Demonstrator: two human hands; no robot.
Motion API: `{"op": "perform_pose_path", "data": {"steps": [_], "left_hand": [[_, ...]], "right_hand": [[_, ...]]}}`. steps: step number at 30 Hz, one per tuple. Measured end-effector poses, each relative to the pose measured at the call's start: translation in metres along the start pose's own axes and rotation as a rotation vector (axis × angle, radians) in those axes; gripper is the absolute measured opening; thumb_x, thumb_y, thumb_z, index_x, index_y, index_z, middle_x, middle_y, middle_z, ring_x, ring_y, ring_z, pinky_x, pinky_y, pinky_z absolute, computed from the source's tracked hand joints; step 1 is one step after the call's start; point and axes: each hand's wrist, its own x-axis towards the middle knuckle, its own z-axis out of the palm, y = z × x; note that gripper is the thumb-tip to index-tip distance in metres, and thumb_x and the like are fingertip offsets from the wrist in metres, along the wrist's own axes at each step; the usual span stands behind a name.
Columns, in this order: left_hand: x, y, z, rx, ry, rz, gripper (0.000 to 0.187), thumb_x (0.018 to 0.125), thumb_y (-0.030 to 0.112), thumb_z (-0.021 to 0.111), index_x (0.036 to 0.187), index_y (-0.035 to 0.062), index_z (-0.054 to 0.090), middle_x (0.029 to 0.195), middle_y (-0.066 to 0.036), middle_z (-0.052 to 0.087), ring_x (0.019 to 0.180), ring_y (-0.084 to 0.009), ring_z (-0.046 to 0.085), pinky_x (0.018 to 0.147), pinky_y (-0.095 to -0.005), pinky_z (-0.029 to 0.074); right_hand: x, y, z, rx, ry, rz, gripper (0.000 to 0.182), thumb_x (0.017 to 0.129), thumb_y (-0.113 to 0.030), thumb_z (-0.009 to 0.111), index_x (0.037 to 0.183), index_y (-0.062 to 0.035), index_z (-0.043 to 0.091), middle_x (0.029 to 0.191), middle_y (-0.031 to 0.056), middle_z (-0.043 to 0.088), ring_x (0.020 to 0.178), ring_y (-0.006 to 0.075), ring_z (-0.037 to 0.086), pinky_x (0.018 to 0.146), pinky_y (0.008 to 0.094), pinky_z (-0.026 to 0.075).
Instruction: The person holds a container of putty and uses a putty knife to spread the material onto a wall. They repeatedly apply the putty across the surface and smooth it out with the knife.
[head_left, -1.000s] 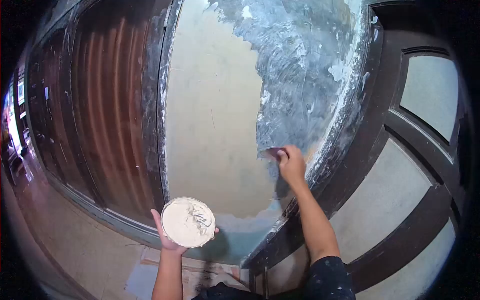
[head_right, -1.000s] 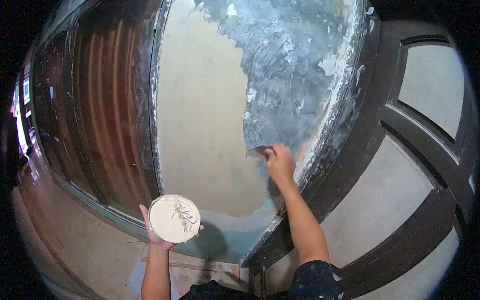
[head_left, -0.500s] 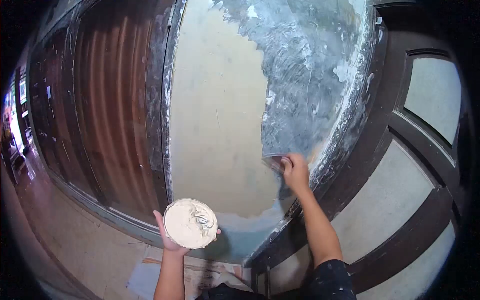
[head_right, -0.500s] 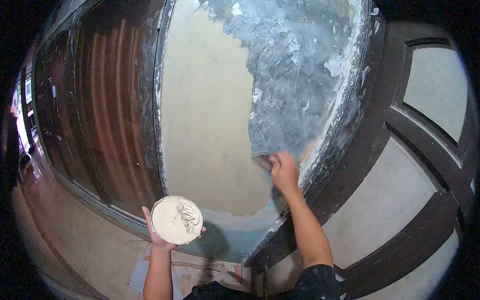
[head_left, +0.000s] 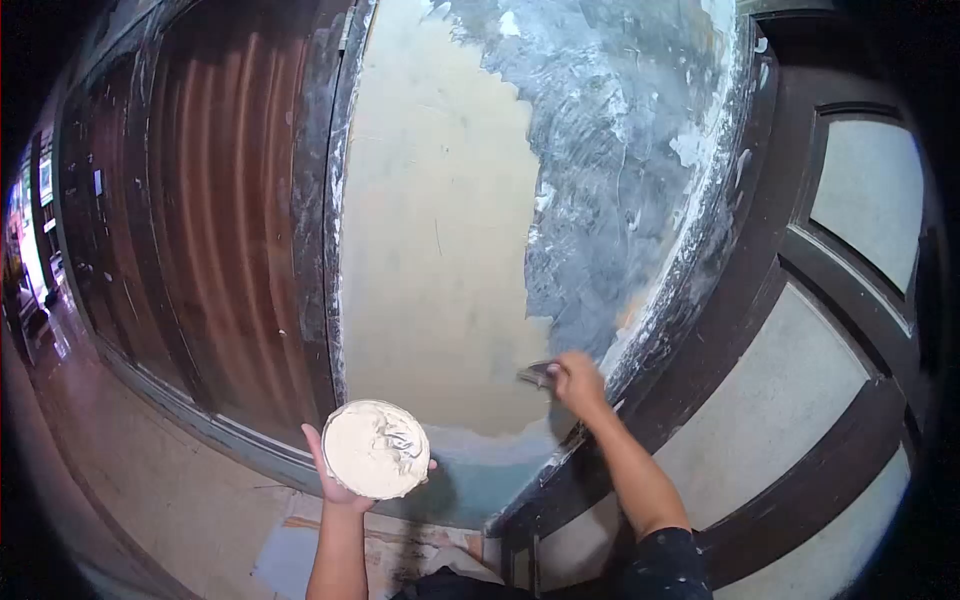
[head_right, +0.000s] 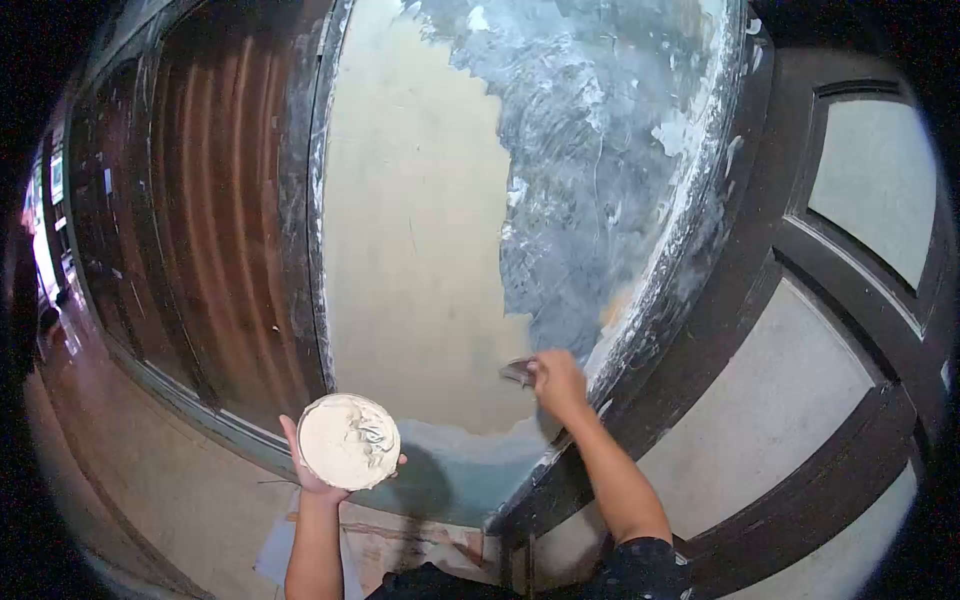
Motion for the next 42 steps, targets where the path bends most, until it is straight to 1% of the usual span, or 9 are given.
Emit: {"op": "perform_pose_path", "data": {"steps": [6, 9, 13, 22, 27, 30, 35, 37, 42], "left_hand": [[0.002, 0.002, 0.002, -0.024, -0.012, -0.068, 0.121, 0.08, 0.1, 0.031, 0.153, 0.0049, 0.044, 0.144, -0.032, 0.053, 0.114, -0.0678, 0.057, 0.084, -0.0788, 0.053], [0.008, 0.0, 0.01, -0.112, -0.064, -0.097, 0.12, 0.08, 0.099, 0.033, 0.155, 0.0059, 0.042, 0.146, -0.031, 0.051, 0.118, -0.0669, 0.056, 0.09, -0.0813, 0.049], [0.02, -0.023, 0.023, -0.186, -0.063, -0.14, 0.119, 0.081, 0.098, 0.032, 0.157, 0.0057, 0.039, 0.149, -0.03, 0.05, 0.12, -0.0649, 0.055, 0.093, -0.0828, 0.046], [0.025, -0.04, 0.028, -0.059, -0.227, -0.21, 0.113, 0.089, 0.091, 0.029, 0.159, 0.0029, 0.032, 0.16, -0.028, 0.038, 0.135, -0.0572, 0.049, 0.1, -0.0855, 0.039], [0.007, -0.045, 0.01, -0.081, 0.041, -0.171, 0.101, 0.091, 0.083, 0.041, 0.155, 0.0049, 0.043, 0.156, -0.027, 0.046, 0.132, -0.0561, 0.052, 0.1, -0.0841, 0.039], [0.001, -0.04, 0.005, -0.179, 0.003, -0.157, 0.101, 0.094, 0.084, 0.031, 0.157, 0.0051, 0.04, 0.155, -0.026, 0.047, 0.135, -0.0527, 0.051, 0.107, -0.0758, 0.041], [0.014, -0.027, 0.017, -0.127, -0.102, -0.211, 0.105, 0.092, 0.087, 0.029, 0.155, 0.0044, 0.041, 0.15, -0.028, 0.051, 0.128, -0.0575, 0.054, 0.101, -0.0792, 0.044], [0.024, -0.026, 0.015, -0.059, -0.032, -0.197, 0.108, 0.091, 0.09, 0.026, 0.153, 0.0033, 0.042, 0.146, -0.03, 0.053, 0.124, -0.0586, 0.057, 0.099, -0.0793, 0.046], [0.046, -0.024, 0.005, -0.032, 0.058, -0.214, 0.115, 0.086, 0.095, 0.023, 0.153, 0.0033, 0.042, 0.143, -0.032, 0.055, 0.116, -0.062, 0.06, 0.091, -0.0775, 0.051]], "right_hand": [[0.054, -0.02, -0.03, -0.107, 0.039, 0.111, 0.015, 0.094, -0.014, 0.067, 0.107, -0.0091, 0.072, 0.103, 0.0166, 0.069, 0.101, 0.0413, 0.063, 0.085, 0.0479, 0.053], [0.07, -0.036, -0.054, 0.143, 0.186, 0.111, 0.014, 0.097, -0.014, 0.069, 0.106, -0.0033, 0.071, 0.099, 0.0108, 0.073, 0.089, 0.026, 0.07, 0.081, 0.0381, 0.055], [0.047, -0.082, -0.045, 1.114, -0.493, 0.45, 0.025, 0.104, -0.017, 0.066, 0.119, 0.0024, 0.067, 0.108, 0.0068, 0.075, 0.091, 0.0102, 0.07, 0.08, 0.0277, 0.056], [-0.004, -0.081, 0.03, 1.398, -0.969, 0.581, 0.033, 0.103, -0.015, 0.068, 0.129, 0.0054, 0.066, 0.116, 0.0107, 0.075, 0.094, 0.0134, 0.073, 0.087, 0.0279, 0.058], [-0.029, -0.064, 0.027, 1.428, -0.885, 0.691, 0.031, 0.103, -0.01, 0.066, 0.13, 0.0052, 0.065, 0.114, 0.0103, 0.075, 0.098, 0.0133, 0.071, 0.088, 0.0276, 0.057], [-0.055, -0.053, 0.026, 0.599, -0.444, 0.484, 0.026, 0.101, -0.008, 0.066, 0.124, 0.0037, 0.068, 0.109, 0.0097, 0.076, 0.097, 0.0133, 0.07, 0.083, 0.0281, 0.055], [-0.062, -0.098, -0.005, 0.808, -0.259, 0.697, 0.014, 0.097, -0.004, 0.069, 0.109, 0.0035, 0.071, 0.095, 0.0102, 0.074, 0.085, 0.0167, 0.068, 0.078, 0.0311, 0.055], [-0.063, -0.107, -0.009, 0.519, -0.016, 0.219, 0.011, 0.094, 0.0, 0.068, 0.103, 0.0023, 0.073, 0.094, 0.0132, 0.072, 0.082, 0.0225, 0.068, 0.078, 0.0325, 0.055], [-0.057, -0.131, -0.03, 0.328, -0.016, -0.134, 0.046, 0.073, 0.015, 0.061, 0.105, -0.0115, 0.081, 0.11, 0.0073, 0.071, 0.108, 0.032, 0.058, 0.096, 0.039, 0.051]]}}
